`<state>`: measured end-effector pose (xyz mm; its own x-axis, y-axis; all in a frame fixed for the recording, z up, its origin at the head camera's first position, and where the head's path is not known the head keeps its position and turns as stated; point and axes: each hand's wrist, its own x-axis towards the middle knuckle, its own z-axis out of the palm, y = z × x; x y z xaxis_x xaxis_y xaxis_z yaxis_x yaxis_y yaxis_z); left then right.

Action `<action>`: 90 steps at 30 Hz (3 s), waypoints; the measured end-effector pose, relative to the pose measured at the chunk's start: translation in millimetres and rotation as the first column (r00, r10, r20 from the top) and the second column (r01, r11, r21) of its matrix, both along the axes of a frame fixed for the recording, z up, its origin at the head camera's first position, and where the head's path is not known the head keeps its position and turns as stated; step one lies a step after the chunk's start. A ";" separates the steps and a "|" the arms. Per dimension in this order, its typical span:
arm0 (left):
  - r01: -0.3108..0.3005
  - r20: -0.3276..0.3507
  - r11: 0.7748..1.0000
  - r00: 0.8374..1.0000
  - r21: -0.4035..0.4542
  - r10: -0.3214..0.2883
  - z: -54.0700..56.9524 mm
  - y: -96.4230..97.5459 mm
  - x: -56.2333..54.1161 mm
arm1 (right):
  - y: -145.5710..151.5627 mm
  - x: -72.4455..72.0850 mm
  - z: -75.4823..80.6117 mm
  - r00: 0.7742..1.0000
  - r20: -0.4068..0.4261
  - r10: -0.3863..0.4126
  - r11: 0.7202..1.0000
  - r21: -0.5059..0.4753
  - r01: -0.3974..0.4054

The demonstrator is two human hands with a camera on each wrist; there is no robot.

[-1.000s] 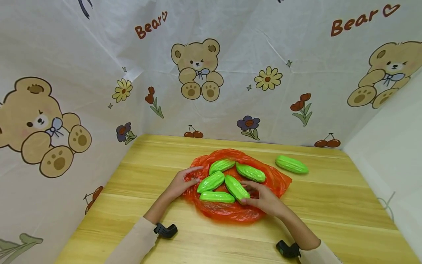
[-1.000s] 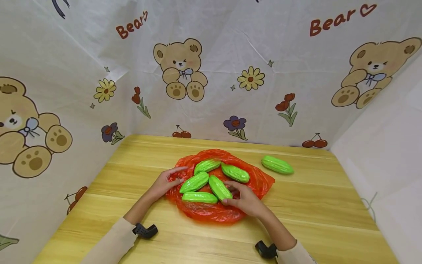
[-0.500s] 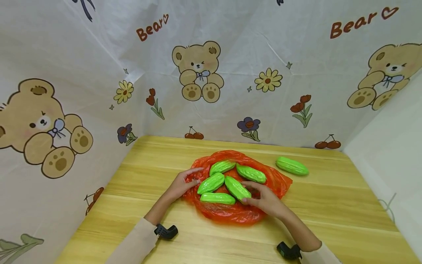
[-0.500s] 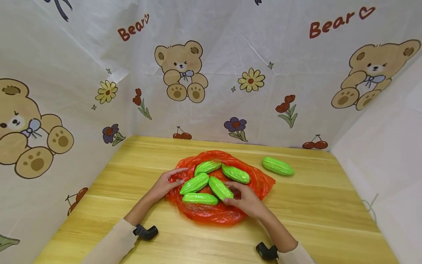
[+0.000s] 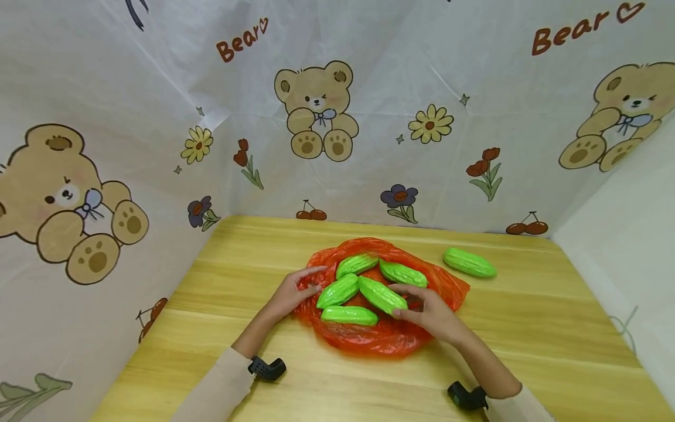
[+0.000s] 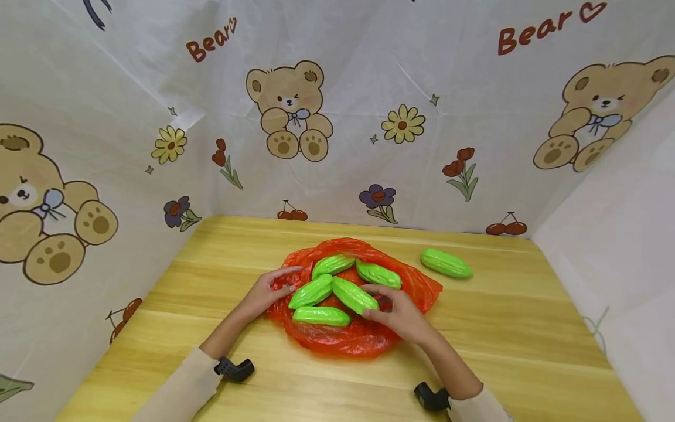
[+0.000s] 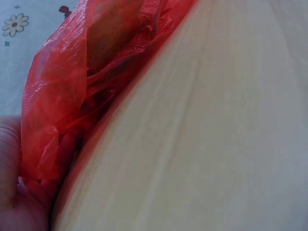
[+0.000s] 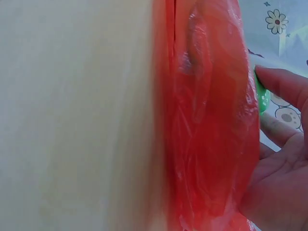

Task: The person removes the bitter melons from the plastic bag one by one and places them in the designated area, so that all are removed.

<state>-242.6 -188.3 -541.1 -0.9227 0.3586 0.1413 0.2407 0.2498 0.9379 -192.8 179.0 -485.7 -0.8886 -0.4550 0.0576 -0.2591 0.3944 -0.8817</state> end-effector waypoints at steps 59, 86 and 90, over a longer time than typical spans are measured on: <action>0.001 0.008 1.000 1.000 0.009 -0.001 -0.3 1.4 -1.6 | 47.8 -3.9 40.2 0.995 0.096 -0.042 0.982 -0.180 0.059; -0.016 0.024 1.000 1.000 0.023 0.015 21.8 9.3 13.9 | 92.6 -7.6 62.3 0.984 -0.019 -0.177 0.974 -0.144 0.173; -0.026 0.028 1.000 0.999 0.017 0.025 14.2 8.2 8.8 | 98.8 -8.0 65.0 0.980 -0.038 -0.195 0.971 -0.149 0.188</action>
